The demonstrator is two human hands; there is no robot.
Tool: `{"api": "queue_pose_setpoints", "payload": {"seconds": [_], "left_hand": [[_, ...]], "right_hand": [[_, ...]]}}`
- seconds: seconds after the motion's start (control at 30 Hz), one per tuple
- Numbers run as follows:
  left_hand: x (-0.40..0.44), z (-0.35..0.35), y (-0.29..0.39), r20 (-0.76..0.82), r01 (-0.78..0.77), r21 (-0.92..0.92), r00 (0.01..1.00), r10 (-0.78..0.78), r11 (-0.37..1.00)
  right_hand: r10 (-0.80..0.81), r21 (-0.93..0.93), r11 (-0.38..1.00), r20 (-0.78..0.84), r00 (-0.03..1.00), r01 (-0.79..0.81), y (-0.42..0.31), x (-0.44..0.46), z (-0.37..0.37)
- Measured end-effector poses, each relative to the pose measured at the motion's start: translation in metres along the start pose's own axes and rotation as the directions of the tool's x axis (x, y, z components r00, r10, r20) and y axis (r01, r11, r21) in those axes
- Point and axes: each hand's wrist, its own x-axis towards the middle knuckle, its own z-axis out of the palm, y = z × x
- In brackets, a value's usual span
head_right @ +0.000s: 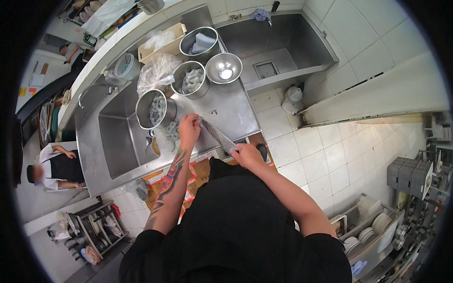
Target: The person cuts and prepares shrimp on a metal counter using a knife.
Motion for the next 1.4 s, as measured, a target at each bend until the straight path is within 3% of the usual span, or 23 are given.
{"api": "queue_pose_setpoints", "payload": {"seconds": [0.1,0.2,0.63,0.8,1.03,1.13,1.2,1.33,1.4], "left_hand": [[0.001,0.000,0.004,-0.010,0.020,0.026,1.000,-0.020,0.999],[0.001,-0.005,0.005,0.032,0.037,0.084,0.999,-0.040,0.996],[-0.004,-0.007,-0.001,0.054,-0.026,0.048,0.998,0.023,0.999],[-0.003,-0.008,-0.001,0.041,-0.068,0.006,0.997,0.068,0.998],[-0.002,-0.010,0.001,0.048,-0.091,0.036,0.995,0.089,0.995],[-0.002,-0.008,0.000,0.065,-0.079,0.051,0.995,0.076,0.996],[-0.002,-0.008,-0.003,0.031,-0.122,0.025,0.992,0.122,0.992],[0.004,-0.015,-0.006,0.000,-0.108,-0.023,0.994,0.108,0.994],[0.021,-0.022,-0.003,-0.175,-0.175,-0.170,0.974,0.145,0.970]], "right_hand": [[-0.083,-0.124,0.990,-0.081,0.993,0.073,0.011,0.004,0.005],[0.007,-0.038,0.999,-0.051,0.999,-0.009,0.017,0.003,-0.006],[-0.022,-0.149,0.989,-0.109,0.994,0.005,0.004,-0.001,-0.024],[-0.066,-0.244,0.968,-0.026,0.998,0.057,-0.007,-0.001,-0.026],[-0.020,-0.225,0.974,-0.082,0.996,0.001,-0.003,-0.003,-0.034],[-0.092,-0.202,0.976,-0.071,0.993,0.076,-0.001,0.001,-0.025],[-0.019,-0.165,0.986,-0.020,1.000,0.015,0.000,0.005,-0.019],[-0.043,-0.163,0.986,-0.081,0.996,0.029,0.017,0.001,-0.025],[0.068,-0.085,0.994,-0.036,0.997,-0.071,0.021,-0.001,-0.030]]}}
